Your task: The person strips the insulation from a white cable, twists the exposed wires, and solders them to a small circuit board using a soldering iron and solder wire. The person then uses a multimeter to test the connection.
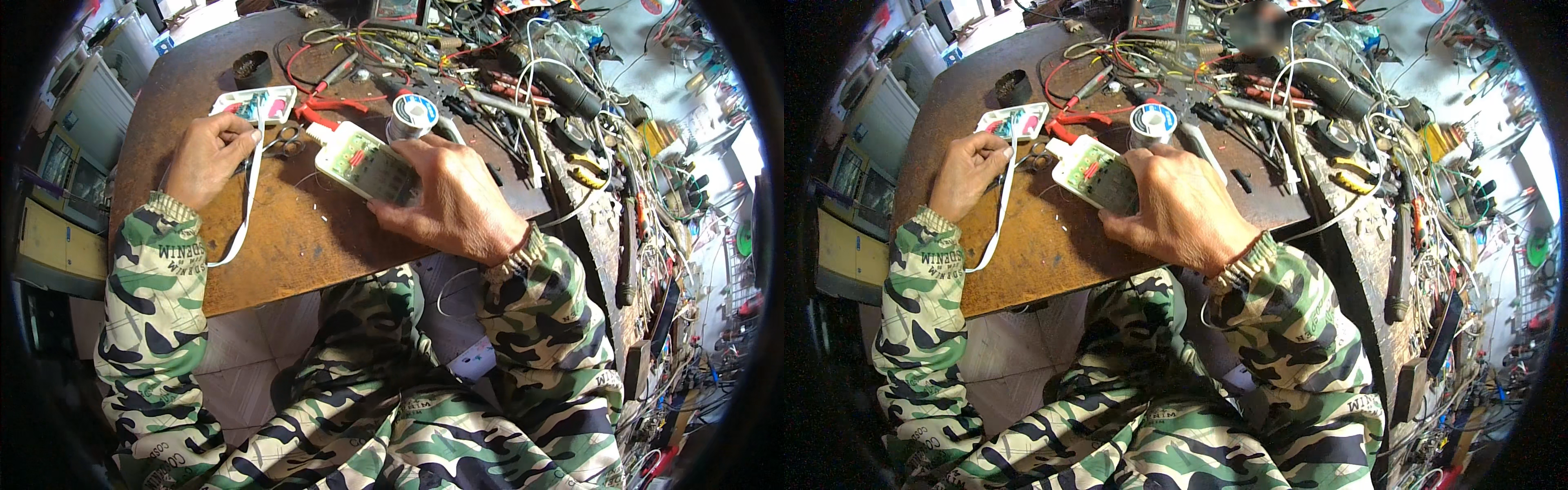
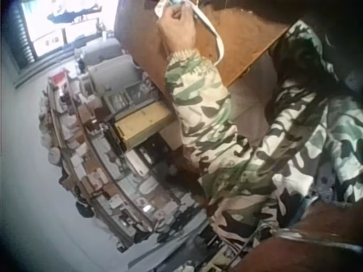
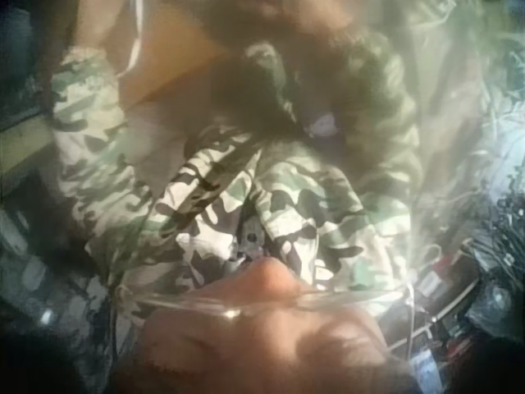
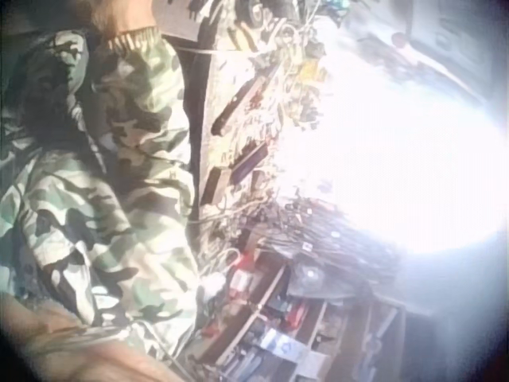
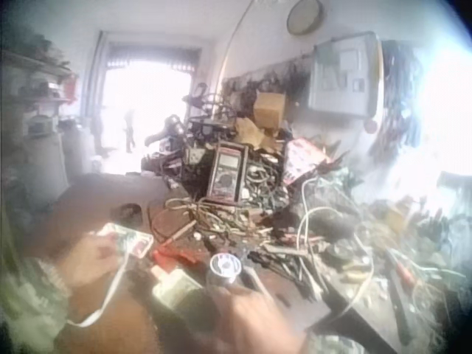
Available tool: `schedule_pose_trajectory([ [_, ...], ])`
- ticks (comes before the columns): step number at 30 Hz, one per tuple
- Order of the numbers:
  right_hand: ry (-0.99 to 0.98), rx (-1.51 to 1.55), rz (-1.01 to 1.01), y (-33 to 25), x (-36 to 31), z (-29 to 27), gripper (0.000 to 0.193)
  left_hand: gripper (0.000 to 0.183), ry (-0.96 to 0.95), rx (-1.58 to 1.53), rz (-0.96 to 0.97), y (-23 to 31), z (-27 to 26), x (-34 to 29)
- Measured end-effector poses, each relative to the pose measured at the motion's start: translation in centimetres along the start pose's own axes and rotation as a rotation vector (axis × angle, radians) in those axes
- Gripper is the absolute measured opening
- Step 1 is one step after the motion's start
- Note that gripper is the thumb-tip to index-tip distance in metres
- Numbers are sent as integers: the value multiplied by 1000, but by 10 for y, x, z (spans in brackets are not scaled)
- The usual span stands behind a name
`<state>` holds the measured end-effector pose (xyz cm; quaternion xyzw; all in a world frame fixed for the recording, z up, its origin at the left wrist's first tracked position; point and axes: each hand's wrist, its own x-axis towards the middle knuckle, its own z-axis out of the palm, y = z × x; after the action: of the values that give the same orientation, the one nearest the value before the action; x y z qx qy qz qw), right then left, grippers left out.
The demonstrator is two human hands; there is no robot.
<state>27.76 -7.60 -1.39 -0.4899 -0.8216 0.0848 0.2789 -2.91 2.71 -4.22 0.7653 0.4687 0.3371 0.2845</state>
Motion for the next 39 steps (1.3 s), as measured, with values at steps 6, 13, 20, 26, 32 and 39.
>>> schedule_pose_trajectory([
  [6, -128, 51, -20, 11, 9, 2, 43, 25, -25, 148, 21, -17, -5, -7],
  [13, -241, -58, 23, 13, 8, -4, 53, 29, -60, 319, 96, -23, -5, -4],
  [20, -343, 188, 129, -15, 2, -35, 42, 32, -128, 238, 67, -42, -7, 7],
  [26, -374, 317, 99, -11, 5, -36, 46, 32, -113, 355, 36, -35, -10, 8],
  [32, -285, -50, 108, 0, 10, -15, 53, 25, -45, 439, 49, 0, 6, 2],
  [39, -178, -5, -4, 4, 7, -6, 65, 21, 5, 168, -3, 5, 10, -12],
])
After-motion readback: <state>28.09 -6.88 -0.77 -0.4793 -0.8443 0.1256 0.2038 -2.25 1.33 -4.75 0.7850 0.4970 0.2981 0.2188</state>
